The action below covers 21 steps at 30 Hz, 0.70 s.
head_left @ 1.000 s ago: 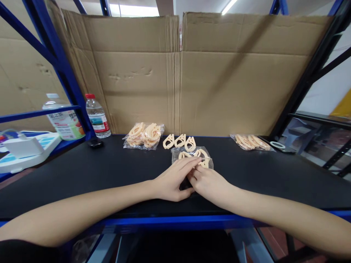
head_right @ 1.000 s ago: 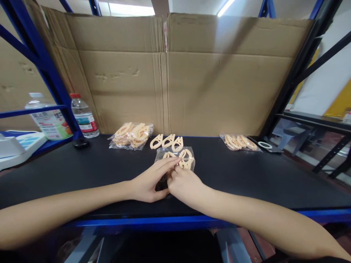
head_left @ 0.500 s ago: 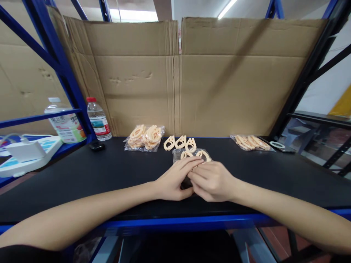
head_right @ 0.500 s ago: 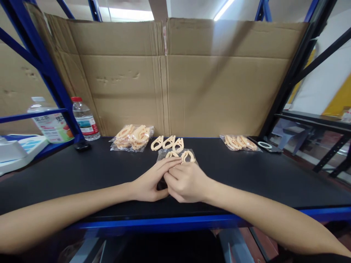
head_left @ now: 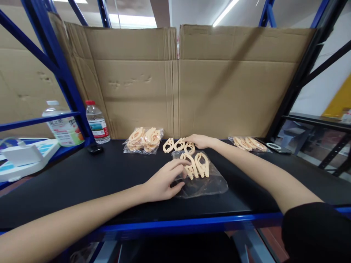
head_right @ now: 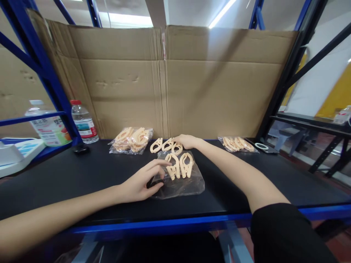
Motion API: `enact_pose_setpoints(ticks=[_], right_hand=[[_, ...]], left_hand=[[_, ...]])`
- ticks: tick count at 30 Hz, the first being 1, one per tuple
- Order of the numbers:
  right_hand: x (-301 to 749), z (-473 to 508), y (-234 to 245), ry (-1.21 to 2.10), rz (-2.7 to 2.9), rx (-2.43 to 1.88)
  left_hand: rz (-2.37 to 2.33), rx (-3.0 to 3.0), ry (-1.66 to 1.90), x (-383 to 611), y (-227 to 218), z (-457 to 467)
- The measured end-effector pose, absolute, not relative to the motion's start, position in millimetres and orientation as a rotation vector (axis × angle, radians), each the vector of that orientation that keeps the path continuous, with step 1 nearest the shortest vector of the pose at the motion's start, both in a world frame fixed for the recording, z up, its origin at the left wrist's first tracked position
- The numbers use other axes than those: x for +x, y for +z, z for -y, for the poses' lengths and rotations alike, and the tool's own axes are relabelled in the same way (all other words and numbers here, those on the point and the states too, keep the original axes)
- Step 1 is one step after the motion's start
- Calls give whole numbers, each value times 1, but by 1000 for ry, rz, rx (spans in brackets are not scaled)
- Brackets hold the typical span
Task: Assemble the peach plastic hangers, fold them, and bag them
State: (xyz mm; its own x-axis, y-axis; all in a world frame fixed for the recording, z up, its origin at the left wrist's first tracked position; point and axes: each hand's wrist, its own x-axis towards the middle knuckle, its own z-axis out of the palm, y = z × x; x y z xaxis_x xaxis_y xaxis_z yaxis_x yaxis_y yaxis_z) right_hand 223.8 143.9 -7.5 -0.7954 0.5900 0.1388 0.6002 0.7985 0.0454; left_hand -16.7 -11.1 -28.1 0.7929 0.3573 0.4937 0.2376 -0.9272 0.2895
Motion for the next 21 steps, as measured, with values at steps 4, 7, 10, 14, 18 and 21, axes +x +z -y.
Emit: enact_pose_setpoints(ticks=[4, 7, 10, 14, 18, 21], right_hand=[[223, -148, -10, -68, 2894, -1023], [237, -142, -7, -56, 2907, -1057], [254, -127, -4, -43, 2907, -1084], [275, -98, -4, -26, 2846, -1072], [292, -66, -6, -44, 2626, -957], [302, -39, 0, -157, 2405, -958]], left_hand=[[-402, 2833, 793, -17, -33, 12], [-358, 2863, 770, -14, -35, 11], [-350, 2885, 746, -12, -36, 10], [-356, 2897, 731, -12, -37, 10], [-337, 2875, 705, -12, -38, 10], [-316, 2864, 747, -11, -39, 10]])
